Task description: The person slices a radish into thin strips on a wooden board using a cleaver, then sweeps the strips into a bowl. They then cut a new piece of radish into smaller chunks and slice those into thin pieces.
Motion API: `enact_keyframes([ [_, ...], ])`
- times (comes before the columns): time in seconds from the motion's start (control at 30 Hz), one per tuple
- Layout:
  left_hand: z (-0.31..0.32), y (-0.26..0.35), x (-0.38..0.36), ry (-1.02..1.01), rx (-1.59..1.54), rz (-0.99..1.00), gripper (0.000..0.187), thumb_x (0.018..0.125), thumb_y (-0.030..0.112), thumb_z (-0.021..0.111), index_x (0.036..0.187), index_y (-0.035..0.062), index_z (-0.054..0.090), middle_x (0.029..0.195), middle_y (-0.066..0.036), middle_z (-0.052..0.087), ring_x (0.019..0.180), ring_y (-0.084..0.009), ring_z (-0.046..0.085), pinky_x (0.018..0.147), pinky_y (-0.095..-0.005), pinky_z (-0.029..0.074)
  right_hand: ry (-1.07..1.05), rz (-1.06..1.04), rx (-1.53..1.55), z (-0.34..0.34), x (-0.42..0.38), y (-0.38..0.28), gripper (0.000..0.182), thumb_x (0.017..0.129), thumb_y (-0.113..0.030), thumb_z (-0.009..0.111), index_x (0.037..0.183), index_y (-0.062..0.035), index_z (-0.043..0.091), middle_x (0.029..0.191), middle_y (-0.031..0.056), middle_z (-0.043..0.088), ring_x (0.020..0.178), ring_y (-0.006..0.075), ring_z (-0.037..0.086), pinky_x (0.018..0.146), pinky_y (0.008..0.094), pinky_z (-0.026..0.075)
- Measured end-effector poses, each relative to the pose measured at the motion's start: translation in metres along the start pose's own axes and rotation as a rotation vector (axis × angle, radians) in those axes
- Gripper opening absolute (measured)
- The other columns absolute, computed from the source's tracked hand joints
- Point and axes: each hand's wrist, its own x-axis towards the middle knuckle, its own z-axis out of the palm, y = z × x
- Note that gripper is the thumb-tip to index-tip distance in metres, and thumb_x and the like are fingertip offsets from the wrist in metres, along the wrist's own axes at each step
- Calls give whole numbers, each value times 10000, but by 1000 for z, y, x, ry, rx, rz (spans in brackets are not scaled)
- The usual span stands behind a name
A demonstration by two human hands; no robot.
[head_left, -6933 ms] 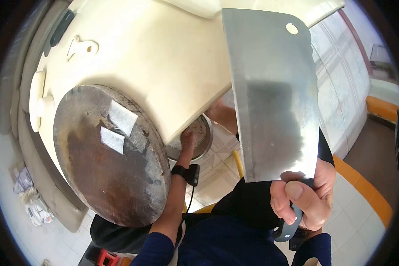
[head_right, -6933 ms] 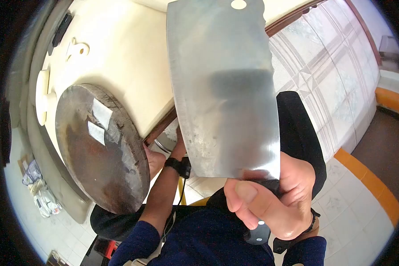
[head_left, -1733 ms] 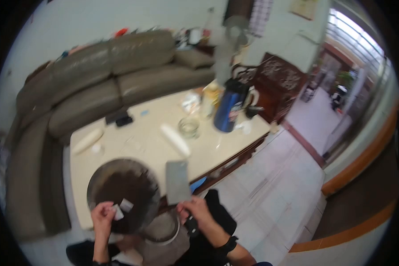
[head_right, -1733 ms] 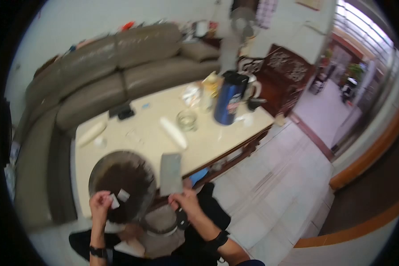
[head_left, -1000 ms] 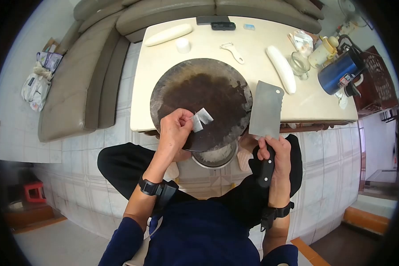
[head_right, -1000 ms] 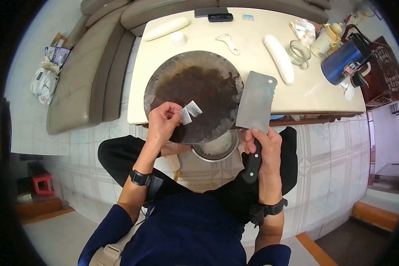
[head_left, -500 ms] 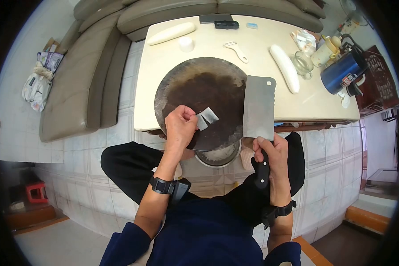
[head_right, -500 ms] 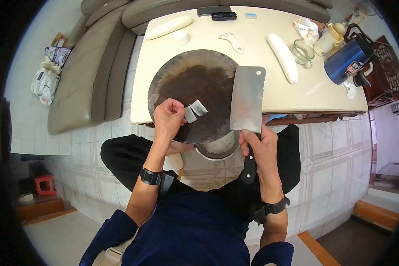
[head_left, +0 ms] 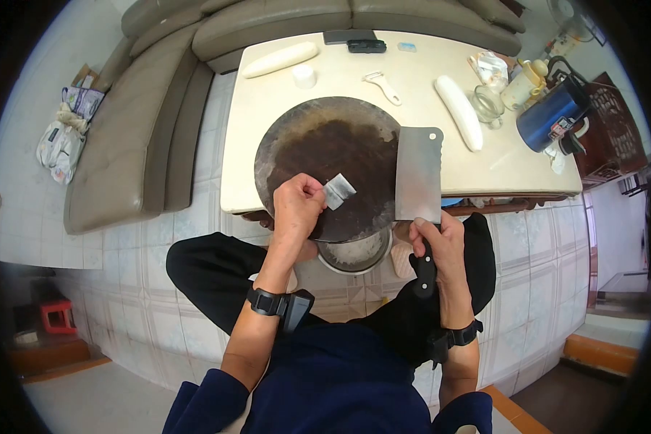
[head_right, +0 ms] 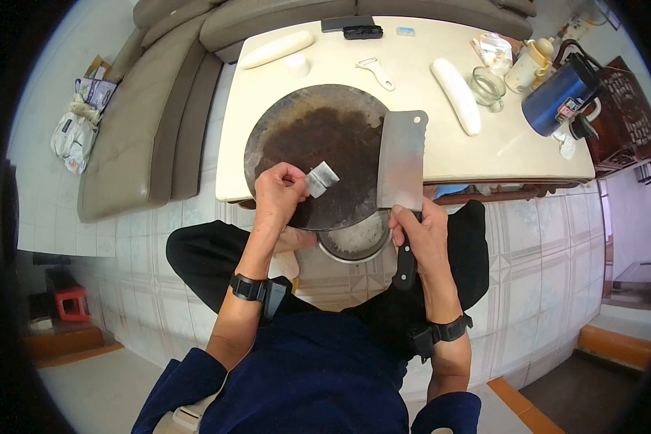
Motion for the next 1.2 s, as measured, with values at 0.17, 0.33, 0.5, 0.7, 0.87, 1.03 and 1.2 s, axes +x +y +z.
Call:
enact_keyframes([
  [0.17,0,1,-7,88,315,241,86,771,-10,682,838,-24,630,766,-81,642,647,-165,647,588,-295,517,2,-50,-173,-1,-4,-2,127,874,-69,569,769,2,580,585,23,545,476,77,497,465,238,372],
  [0.33,-6,0,-12,95,399,827,199,806,15,665,1003,-9,655,1143,-166,606,999,-331,616,856,-395,505,-156,-266,-660,5,-16,-28,88,870,-65,550,854,17,578,626,140,583,542,268,580,521,364,435],
  [0.5,-11,-4,-6,-289,537,943,384,872,117,631,1215,-49,580,1350,-197,504,1298,-370,436,1121,-463,311,-203,-434,-1003,20,-20,-29,118,834,-57,558,920,23,559,691,244,595,688,431,597,602,466,478],
  [0.7,-16,1,-12,-470,774,860,648,919,406,562,1351,-66,460,1400,-207,447,1380,-342,318,1160,-483,199,-289,-424,-1131,31,-18,-24,201,837,-53,571,1015,40,557,760,222,613,719,406,618,626,464,487],
  [0.87,-17,0,-14,-405,692,846,658,876,435,601,1282,-74,509,1393,-238,392,1336,-409,323,1148,-513,204,-312,-400,-1236,36,-14,-28,222,833,-49,574,1030,48,542,784,208,619,714,395,624,610,456,493],
  [1.03,-17,-5,-12,-411,643,848,631,869,425,611,1252,-70,528,1343,-224,436,1324,-376,346,1135,-503,210,-317,-407,-1228,39,-13,-28,196,834,-45,570,1003,48,537,768,201,613,703,392,622,599,452,491],
  [1.2,-15,-7,-13,-413,693,832,588,868,397,624,1237,-54,548,1297,-197,476,1301,-341,378,1129,-494,207,-317,-443,-1208,43,-16,-24,86,783,-24,561,844,18,518,718,196,602,642,377,625,562,454,488],
])
